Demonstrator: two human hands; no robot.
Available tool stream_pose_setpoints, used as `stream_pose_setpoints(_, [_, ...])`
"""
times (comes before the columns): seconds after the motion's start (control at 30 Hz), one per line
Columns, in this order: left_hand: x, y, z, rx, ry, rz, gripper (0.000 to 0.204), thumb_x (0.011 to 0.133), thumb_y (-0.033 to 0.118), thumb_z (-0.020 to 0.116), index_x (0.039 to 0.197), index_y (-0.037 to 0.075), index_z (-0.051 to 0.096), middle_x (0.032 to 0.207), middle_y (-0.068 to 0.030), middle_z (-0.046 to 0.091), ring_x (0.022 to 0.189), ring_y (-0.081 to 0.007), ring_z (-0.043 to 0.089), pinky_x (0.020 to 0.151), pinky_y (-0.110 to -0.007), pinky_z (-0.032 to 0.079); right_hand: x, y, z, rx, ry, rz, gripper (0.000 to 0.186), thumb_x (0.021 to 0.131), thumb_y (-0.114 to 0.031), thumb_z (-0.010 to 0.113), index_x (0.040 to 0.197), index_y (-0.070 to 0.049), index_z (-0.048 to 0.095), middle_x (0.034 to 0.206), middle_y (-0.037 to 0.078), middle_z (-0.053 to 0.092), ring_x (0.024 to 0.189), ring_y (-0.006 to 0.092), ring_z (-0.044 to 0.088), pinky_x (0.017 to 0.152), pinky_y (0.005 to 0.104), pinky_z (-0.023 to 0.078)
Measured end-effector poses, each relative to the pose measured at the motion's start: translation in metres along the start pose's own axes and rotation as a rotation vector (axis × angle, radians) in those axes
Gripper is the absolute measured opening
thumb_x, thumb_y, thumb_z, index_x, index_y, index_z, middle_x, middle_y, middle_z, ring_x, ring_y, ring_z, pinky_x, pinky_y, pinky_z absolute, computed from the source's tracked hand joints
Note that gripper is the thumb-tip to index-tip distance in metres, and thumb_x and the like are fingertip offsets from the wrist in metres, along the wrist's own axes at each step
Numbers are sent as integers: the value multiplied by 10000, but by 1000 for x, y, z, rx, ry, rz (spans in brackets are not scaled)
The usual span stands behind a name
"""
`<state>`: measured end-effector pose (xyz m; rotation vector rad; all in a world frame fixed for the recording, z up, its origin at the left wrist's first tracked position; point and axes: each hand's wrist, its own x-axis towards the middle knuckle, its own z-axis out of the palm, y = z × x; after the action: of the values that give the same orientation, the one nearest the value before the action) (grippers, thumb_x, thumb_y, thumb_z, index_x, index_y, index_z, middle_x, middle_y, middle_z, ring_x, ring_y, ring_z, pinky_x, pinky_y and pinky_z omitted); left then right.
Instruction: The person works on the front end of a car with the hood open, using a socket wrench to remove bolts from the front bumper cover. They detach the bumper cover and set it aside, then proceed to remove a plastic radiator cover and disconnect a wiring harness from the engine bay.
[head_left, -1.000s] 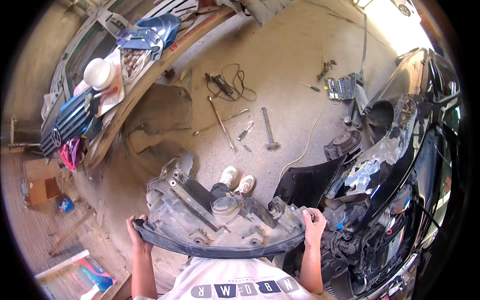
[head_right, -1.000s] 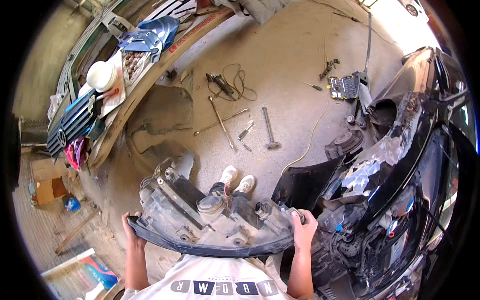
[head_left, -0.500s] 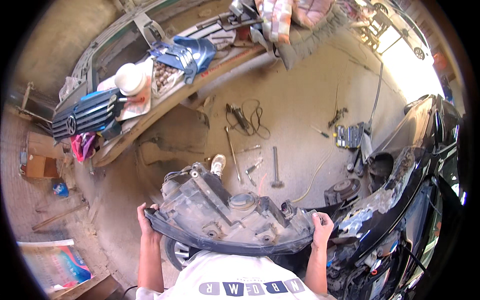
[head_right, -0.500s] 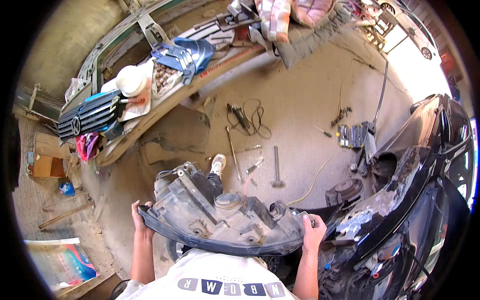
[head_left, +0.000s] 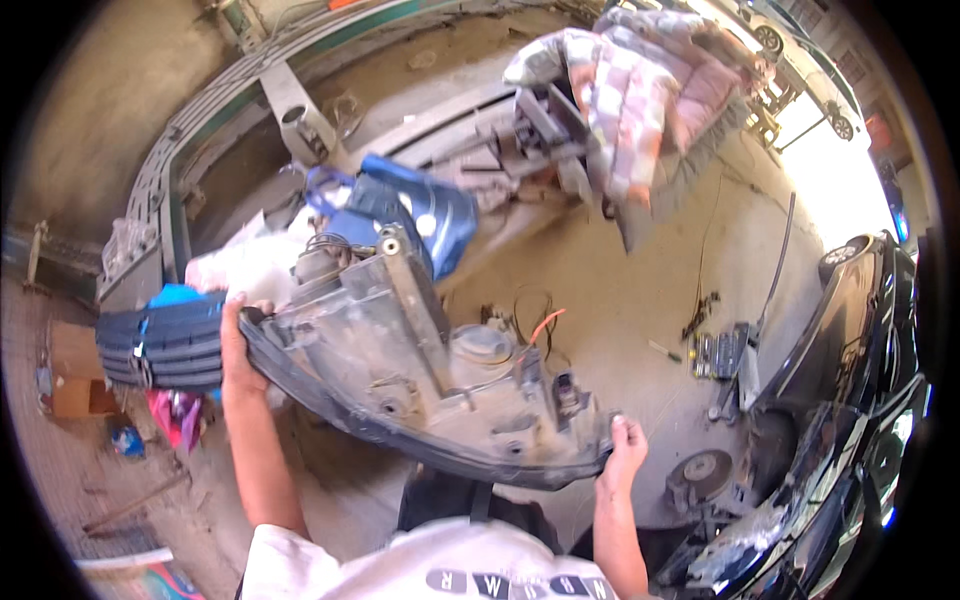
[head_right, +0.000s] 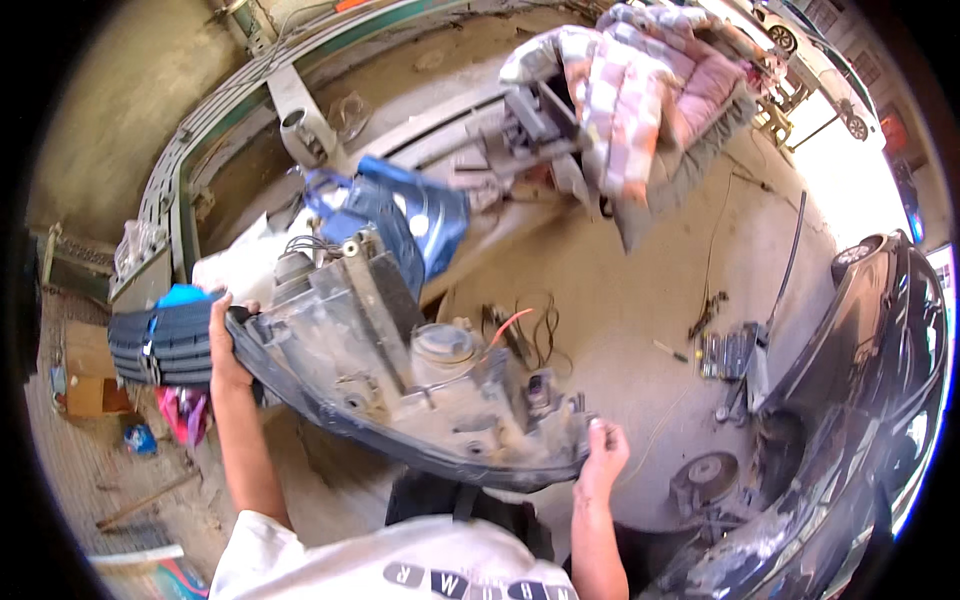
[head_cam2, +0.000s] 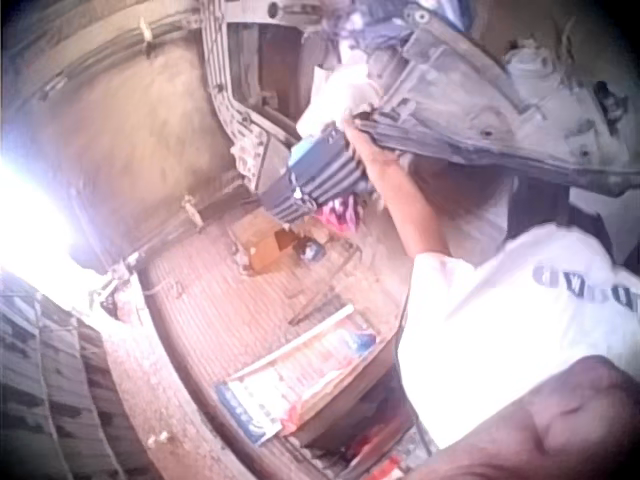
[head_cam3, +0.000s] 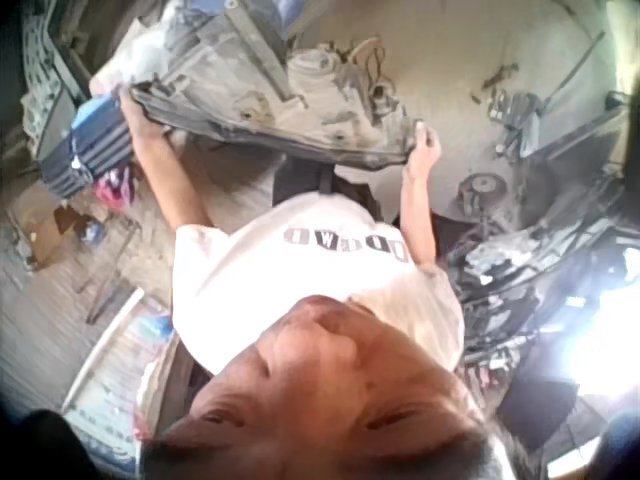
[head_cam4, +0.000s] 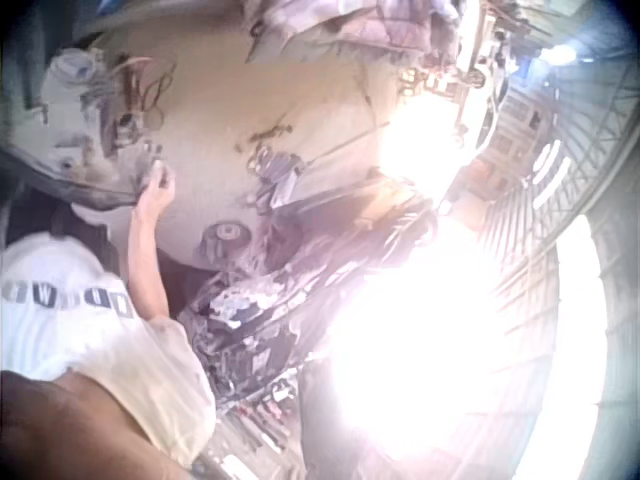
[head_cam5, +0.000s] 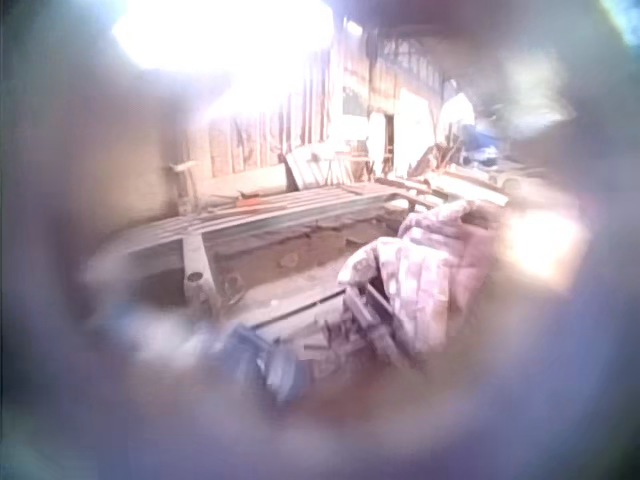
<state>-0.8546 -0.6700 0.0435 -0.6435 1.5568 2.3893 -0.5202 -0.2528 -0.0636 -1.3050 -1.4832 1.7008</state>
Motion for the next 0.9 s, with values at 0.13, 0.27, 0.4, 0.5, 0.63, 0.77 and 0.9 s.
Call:
stream_pose_setpoints(0.13, [139, 76, 55, 180, 54, -5, 365, 859, 462, 652, 862, 97, 642, 740, -31, 639, 666, -212, 615, 675, -366, 540, 36, -22, 139, 41, -90, 138, 168, 931, -154, 683, 954, 9, 652, 905, 25, 647, 830, 91, 566, 765, 252, 455])
stream_pose_setpoints(0.27, [274, 114, 71, 242, 45, -106, 424, 817, 513, 666, 819, 90, 641, 685, -52, 624, 603, -229, 600, 618, -391, 537, 85, -12, 251, 18, -168, 190, 259, 954, -231, 671, 1037, 14, 649, 927, 31, 643, 856, 107, 555, 798, 264, 444])
stream_pose_setpoints(0.4, [365, 111, 63, 314, 118, -165, 452, 795, 534, 675, 799, 83, 643, 648, -50, 613, 562, -227, 595, 574, -392, 537, 122, 1, 320, -22, -247, 190, 233, 952, -202, 672, 1045, 7, 629, 930, 26, 642, 846, 105, 555, 796, 267, 437])
stream_pose_setpoints(0.5, [411, 103, 42, 326, 139, -185, 444, 797, 535, 675, 780, 93, 636, 620, -42, 604, 523, -217, 584, 550, -383, 535, 127, 11, 351, -22, -259, 243, 261, 927, -170, 691, 1082, 28, 624, 930, 36, 641, 829, 110, 551, 759, 268, 443])
stream_pose_setpoints(0.63, [443, 93, 25, 343, 184, -224, 484, 802, 582, 645, 731, 103, 627, 635, -50, 621, 547, -215, 592, 584, -351, 535, 130, 26, 374, -106, -286, 312, 290, 922, -148, 673, 1116, 61, 619, 956, 74, 657, 871, 144, 579, 805, 297, 464])
stream_pose_setpoints(0.77, [467, 87, -3, 384, 212, -268, 448, 803, 570, 645, 671, 145, 593, 638, -31, 618, 585, -217, 606, 613, -401, 541, 147, 20, 398, -236, -323, 227, 248, 914, -159, 678, 1041, 53, 653, 905, 69, 659, 811, 136, 573, 750, 301, 470])
stream_pose_setpoints(0.9, [488, 84, -23, 336, 159, -333, 480, 815, 598, 619, 737, 124, 605, 700, -61, 639, 624, -262, 623, 677, -427, 554, 176, 22, 420, -308, -357, 263, 243, 933, -162, 668, 1063, 42, 653, 891, 33, 653, 783, 114, 564, 721, 280, 455])
